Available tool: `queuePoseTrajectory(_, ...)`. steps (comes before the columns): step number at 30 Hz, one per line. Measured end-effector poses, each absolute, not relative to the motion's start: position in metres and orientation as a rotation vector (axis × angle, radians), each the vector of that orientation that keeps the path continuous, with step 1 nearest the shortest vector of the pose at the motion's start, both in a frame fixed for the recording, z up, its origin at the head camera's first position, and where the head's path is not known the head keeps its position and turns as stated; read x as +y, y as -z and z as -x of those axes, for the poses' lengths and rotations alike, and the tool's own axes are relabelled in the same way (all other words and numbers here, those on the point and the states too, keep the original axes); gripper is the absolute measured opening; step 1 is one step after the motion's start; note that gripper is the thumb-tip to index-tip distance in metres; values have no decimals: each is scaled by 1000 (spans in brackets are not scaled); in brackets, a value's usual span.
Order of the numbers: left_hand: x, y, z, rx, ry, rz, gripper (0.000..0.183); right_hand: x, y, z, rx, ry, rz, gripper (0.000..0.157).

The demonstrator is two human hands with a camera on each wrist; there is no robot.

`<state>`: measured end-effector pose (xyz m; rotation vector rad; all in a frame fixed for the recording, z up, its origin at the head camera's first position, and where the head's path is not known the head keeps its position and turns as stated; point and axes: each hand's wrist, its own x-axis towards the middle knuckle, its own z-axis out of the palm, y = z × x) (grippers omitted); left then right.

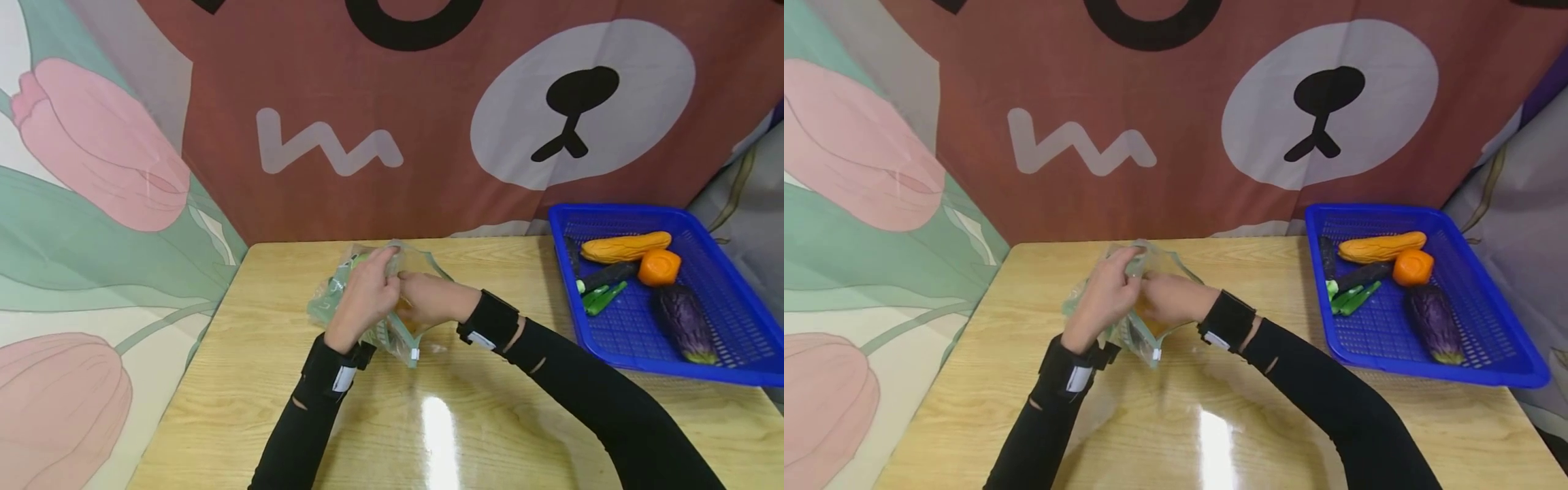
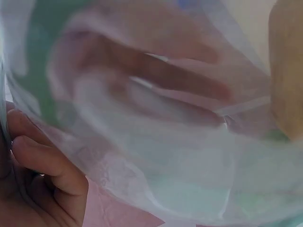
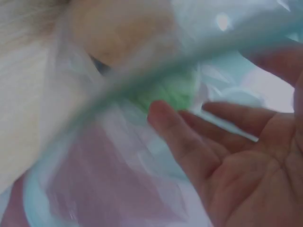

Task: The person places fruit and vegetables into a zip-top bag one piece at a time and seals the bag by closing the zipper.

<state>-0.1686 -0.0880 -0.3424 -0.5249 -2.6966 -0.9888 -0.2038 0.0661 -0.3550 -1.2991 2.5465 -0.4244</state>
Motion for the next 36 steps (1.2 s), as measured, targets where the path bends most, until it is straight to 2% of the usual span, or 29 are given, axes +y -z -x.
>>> queuePoseTrajectory(12,-90,339,172,-2710,954,496,47,129,308,189,2738,567,1304,46)
queuePoseTrajectory(19,-91,340,171,-2695,963,520,49,182,288,202,2918,591,1014,47)
queuePoseTrajectory(27,-94,344,168,-2701,997,491,49,239,303,230,3012,440,704,50)
queuePoseTrajectory(36,-95,344,167,-2698,974,482,49,292,318,246,3030,335,526,57)
